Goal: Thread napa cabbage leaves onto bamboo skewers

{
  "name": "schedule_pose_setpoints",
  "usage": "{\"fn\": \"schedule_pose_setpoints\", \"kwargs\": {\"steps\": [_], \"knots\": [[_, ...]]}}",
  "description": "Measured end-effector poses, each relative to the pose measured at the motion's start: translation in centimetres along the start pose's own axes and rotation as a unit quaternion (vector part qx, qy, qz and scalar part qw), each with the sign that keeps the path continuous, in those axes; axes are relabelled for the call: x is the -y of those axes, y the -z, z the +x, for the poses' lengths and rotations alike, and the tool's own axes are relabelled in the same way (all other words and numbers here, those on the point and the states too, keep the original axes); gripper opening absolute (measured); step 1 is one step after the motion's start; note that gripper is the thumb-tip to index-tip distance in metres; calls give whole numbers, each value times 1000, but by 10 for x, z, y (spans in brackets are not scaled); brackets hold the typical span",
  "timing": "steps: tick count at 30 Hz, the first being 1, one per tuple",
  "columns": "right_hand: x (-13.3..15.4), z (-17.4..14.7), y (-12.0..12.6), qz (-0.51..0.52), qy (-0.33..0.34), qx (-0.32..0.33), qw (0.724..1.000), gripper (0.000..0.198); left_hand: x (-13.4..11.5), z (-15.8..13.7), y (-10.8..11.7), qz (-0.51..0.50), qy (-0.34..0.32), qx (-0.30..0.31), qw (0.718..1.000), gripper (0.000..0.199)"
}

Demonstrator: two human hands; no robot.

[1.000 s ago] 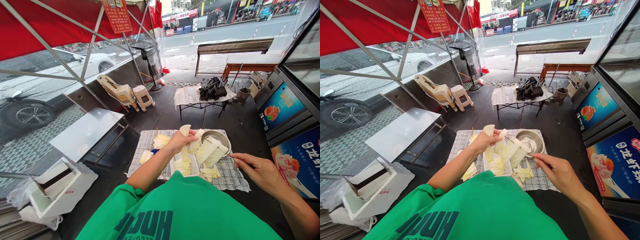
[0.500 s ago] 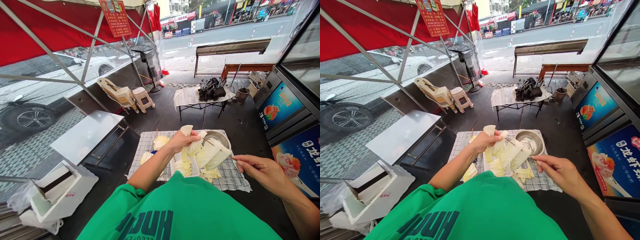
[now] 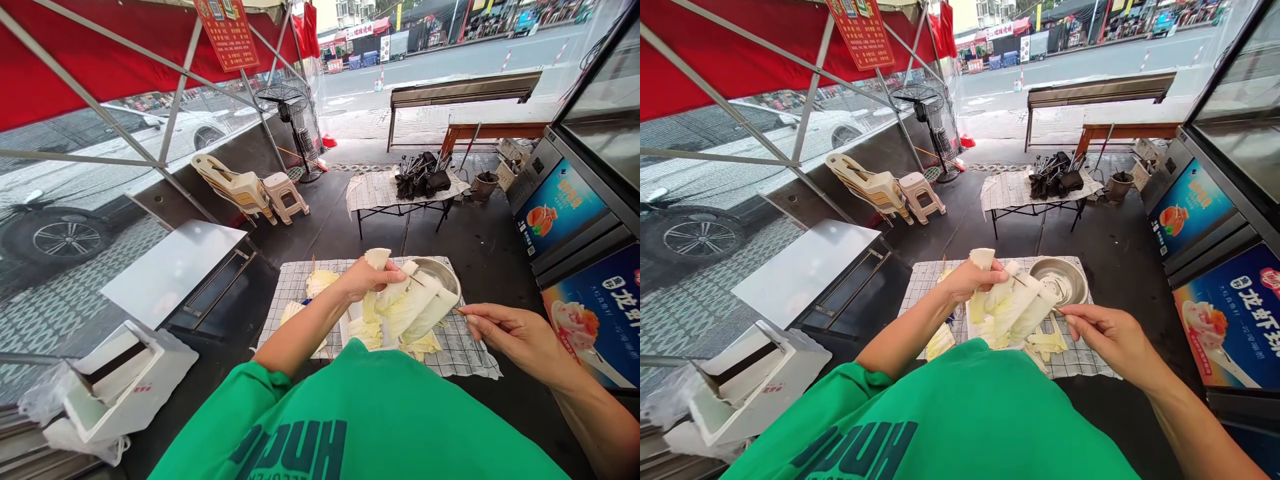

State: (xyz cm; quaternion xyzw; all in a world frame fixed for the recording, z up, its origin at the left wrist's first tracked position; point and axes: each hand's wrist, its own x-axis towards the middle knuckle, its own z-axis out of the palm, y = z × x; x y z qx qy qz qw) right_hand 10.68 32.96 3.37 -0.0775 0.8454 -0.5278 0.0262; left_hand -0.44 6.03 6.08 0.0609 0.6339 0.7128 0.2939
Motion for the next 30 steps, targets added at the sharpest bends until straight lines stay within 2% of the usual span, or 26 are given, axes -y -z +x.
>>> {"fn": "schedule_pose_setpoints", "kwargs": {"steps": [7, 12, 19, 24, 30], "knots": [[3, 3, -5, -15, 9, -8, 1000, 48, 5, 6, 6, -17, 13, 0, 1000, 55], [-3, 4, -6, -54, 44, -26, 997, 38, 2, 5, 9, -13, 20, 18, 1000, 54], [1, 5, -13, -11, 7, -37, 999, 45, 0, 3, 8, -15, 17, 5, 1000, 53], [2, 3, -16, 17, 5, -15, 1000, 45, -2, 2, 10, -14, 21, 29, 999, 54], [3, 1, -17, 110, -69, 11, 991, 47, 1, 2, 12, -24, 14, 37, 999, 51]]}}
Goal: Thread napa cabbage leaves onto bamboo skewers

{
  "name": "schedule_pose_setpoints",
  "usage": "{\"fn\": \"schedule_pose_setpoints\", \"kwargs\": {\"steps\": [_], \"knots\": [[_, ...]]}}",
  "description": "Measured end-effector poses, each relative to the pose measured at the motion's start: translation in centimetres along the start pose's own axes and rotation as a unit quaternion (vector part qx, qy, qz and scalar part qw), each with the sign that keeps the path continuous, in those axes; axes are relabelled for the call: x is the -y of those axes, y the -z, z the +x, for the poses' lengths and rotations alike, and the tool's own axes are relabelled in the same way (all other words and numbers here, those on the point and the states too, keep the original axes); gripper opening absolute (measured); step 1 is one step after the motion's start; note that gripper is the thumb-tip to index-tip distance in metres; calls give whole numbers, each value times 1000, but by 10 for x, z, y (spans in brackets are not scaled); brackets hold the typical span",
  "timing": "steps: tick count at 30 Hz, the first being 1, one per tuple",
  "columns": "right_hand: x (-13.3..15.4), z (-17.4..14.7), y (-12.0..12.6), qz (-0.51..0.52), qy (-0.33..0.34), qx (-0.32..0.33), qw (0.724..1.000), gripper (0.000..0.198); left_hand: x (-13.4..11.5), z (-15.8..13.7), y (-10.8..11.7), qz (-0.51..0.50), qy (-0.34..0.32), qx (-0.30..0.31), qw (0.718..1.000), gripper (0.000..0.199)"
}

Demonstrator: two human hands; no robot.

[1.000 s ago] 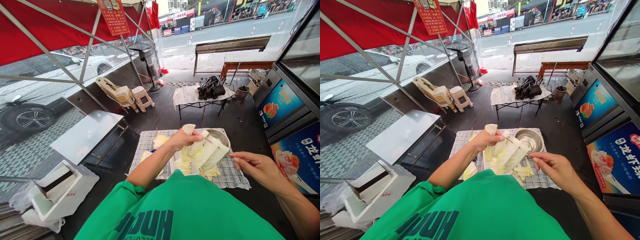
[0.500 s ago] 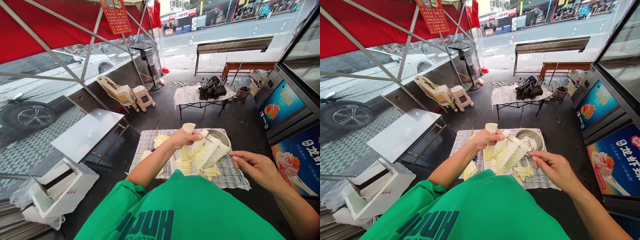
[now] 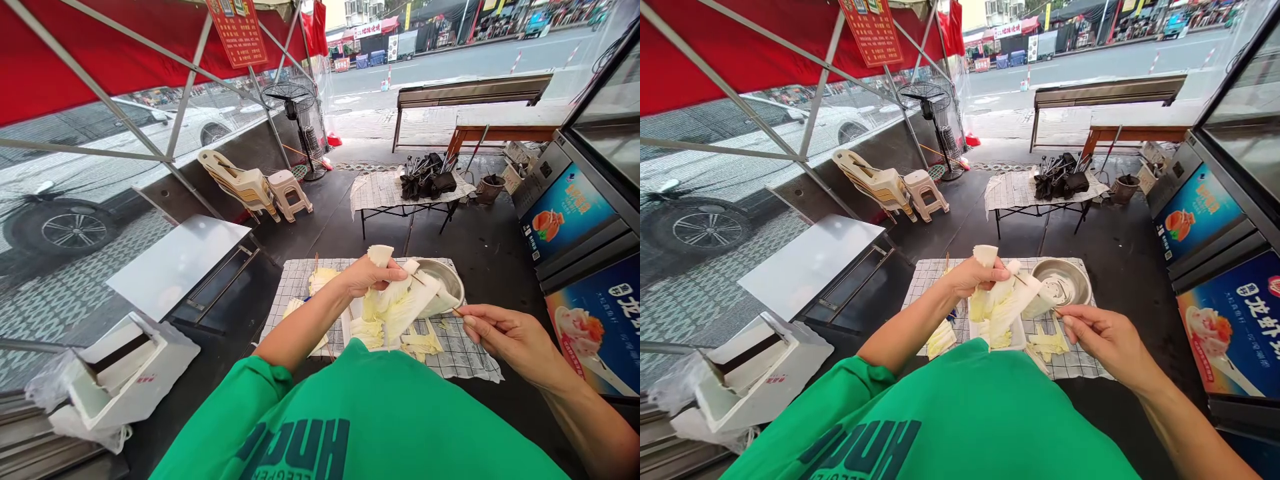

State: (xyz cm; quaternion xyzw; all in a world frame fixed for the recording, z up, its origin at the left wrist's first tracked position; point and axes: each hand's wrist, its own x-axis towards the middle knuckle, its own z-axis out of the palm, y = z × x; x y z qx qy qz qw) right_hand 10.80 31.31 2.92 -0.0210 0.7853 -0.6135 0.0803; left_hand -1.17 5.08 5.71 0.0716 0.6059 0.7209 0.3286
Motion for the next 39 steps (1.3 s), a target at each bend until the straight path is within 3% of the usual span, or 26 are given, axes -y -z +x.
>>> {"fn": "schedule_pose_setpoints", "kwargs": {"steps": [4, 6, 9, 11, 13, 16, 18, 20, 26, 31, 33, 36, 39], "knots": [[8, -1, -5, 47, -71, 21, 996, 57, 2, 2, 0, -8, -2, 11, 1000, 52], [9, -1, -7, 31, -73, 18, 997, 58, 2, 3, 0, -8, -3, 10, 1000, 52], [5, -3, -8, -52, -2, -29, 998, 51, 2, 3, -1, -8, -2, 7, 1000, 51], [1, -6, -10, -129, 76, -91, 985, 46, 1, 2, -2, -10, 0, 3, 1000, 51], [1, -8, -13, -157, 112, -121, 974, 43, 0, 1, -3, -7, 1, -3, 1000, 51], [9, -10, -18, -38, 8, -58, 998, 50, -2, -1, -7, 11, 8, 14, 1000, 50], [16, -9, -22, 63, -86, -16, 994, 59, -4, -2, -9, 22, 6, 25, 999, 49], [22, -7, -23, 108, -121, -18, 987, 66, -4, -3, -11, 31, -9, 13, 999, 48], [19, -10, -14, 89, -106, -69, 988, 66, -2, -5, -1, 20, -18, -25, 999, 45], [8, -15, -4, 75, -124, -72, 987, 68, 3, -2, 15, -161, 10, -26, 987, 31], [6, -16, -3, 70, -124, -68, 987, 68, 7, -1, 17, -203, -9, -24, 979, 27], [8, -14, -5, 57, -114, -57, 990, 67, 11, -3, 14, -166, -61, -29, 984, 28], [10, -12, -7, 45, -99, -42, 993, 65, 12, -8, 8, -103, -89, 1, 991, 42]]}}
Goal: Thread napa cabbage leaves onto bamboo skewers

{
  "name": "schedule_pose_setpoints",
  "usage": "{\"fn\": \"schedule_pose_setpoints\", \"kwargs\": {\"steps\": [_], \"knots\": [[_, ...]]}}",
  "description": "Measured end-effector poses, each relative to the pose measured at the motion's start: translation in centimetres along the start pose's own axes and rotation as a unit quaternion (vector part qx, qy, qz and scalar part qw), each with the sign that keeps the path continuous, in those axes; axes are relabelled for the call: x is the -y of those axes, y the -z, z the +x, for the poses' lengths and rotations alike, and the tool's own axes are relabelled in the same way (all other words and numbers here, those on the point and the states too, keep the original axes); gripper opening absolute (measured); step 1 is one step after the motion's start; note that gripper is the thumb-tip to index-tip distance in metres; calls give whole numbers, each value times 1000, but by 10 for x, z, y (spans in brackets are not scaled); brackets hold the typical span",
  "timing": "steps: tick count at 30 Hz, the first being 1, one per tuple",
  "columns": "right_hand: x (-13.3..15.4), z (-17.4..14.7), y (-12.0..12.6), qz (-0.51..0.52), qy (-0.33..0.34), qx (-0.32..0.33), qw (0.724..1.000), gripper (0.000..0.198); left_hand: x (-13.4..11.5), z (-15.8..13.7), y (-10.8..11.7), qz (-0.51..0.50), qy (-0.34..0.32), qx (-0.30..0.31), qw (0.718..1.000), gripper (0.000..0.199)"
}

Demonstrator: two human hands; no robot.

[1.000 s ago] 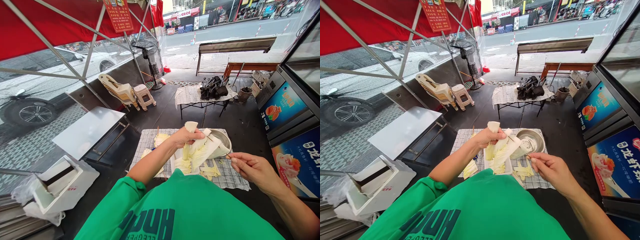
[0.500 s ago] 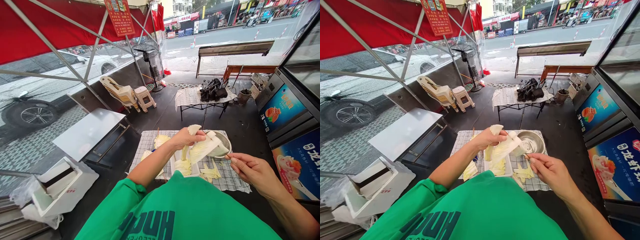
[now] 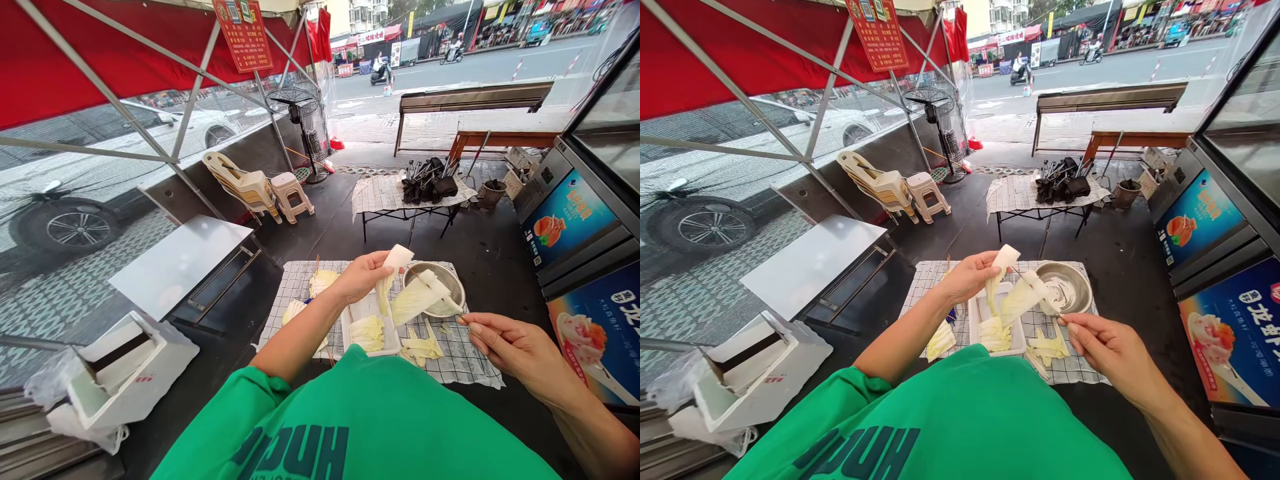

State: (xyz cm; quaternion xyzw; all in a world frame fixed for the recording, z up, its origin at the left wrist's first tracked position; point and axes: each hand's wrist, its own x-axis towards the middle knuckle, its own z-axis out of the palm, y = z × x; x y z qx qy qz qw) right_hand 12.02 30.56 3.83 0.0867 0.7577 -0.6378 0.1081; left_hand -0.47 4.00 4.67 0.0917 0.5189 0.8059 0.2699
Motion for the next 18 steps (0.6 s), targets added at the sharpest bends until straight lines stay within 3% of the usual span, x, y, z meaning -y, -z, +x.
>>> {"fn": "schedule_pose_setpoints", "kwargs": {"steps": [5, 18], "knots": [[2, 0, 1, -8, 10, 10, 1000, 61, -2, -5, -3, 39, 4, -8, 999, 51], [7, 4, 5, -11, -16, -1, 1000, 64, -2, 5, 0, -13, 66, 7, 998, 47]]}}
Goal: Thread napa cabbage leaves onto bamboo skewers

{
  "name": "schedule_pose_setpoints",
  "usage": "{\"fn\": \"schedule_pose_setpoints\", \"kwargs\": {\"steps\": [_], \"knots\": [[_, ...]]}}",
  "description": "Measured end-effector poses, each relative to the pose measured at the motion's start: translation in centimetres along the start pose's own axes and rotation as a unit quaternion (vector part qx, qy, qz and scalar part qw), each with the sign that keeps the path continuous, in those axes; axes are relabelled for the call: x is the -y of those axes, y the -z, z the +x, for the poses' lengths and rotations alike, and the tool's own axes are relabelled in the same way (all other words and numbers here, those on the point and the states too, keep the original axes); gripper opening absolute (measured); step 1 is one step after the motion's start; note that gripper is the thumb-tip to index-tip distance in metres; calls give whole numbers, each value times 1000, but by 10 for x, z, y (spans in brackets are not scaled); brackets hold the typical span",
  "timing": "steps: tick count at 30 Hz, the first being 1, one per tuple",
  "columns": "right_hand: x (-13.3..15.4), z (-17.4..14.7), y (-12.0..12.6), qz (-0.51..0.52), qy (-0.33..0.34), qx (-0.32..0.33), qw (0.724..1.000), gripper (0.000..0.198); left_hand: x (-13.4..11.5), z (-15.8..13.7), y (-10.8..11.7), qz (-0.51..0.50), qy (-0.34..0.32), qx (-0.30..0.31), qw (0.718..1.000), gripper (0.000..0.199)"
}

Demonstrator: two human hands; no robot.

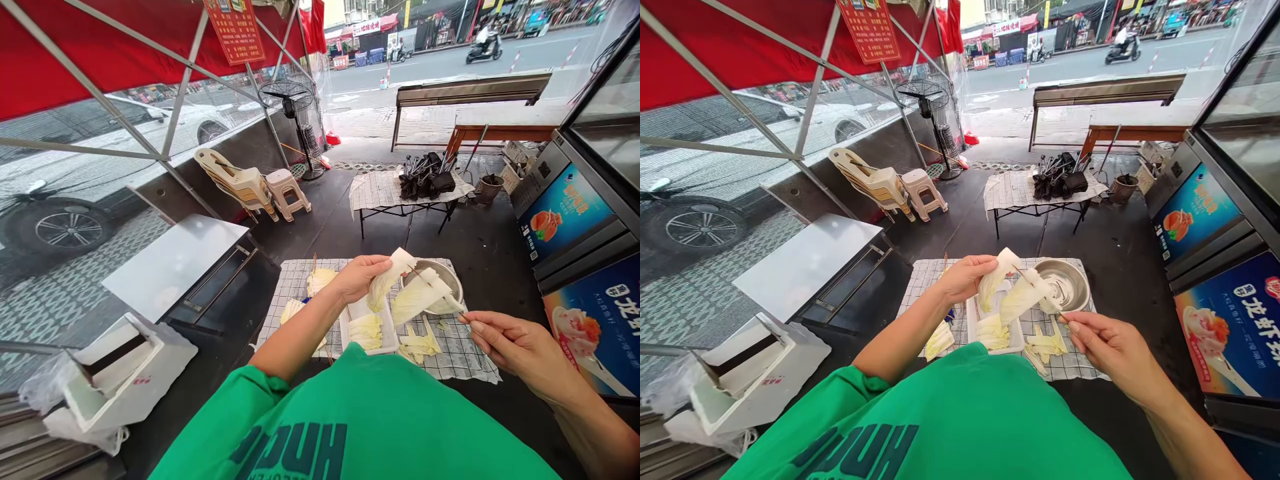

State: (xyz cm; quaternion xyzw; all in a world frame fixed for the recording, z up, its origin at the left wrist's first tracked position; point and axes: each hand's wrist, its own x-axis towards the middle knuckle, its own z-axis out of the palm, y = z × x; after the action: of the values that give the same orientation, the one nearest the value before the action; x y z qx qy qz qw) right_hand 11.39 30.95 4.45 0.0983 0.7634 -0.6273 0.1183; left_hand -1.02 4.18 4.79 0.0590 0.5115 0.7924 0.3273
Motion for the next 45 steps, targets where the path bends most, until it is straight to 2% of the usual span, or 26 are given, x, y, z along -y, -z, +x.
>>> {"fn": "schedule_pose_setpoints", "kwargs": {"steps": [10, 19, 29, 39, 45], "knots": [[1, 6, -2, 0, -9, 18, 1000, 65, 2, 4, 8, -14, 8, -21, 1000, 47], [-9, 9, 6, 25, -39, 18, 999, 66, 2, 7, 4, -3, -3, -12, 1000, 49], [-7, 7, 6, 36, -54, 23, 998, 69, 1, 8, -2, 15, -5, 2, 1000, 49], [-18, 18, 16, 67, -75, 65, 993, 69, 7, 7, -4, -7, 8, 23, 1000, 48], [-18, 22, 15, 100, -88, 90, 987, 70, 9, 5, -7, -3, -15, 10, 1000, 46]]}}
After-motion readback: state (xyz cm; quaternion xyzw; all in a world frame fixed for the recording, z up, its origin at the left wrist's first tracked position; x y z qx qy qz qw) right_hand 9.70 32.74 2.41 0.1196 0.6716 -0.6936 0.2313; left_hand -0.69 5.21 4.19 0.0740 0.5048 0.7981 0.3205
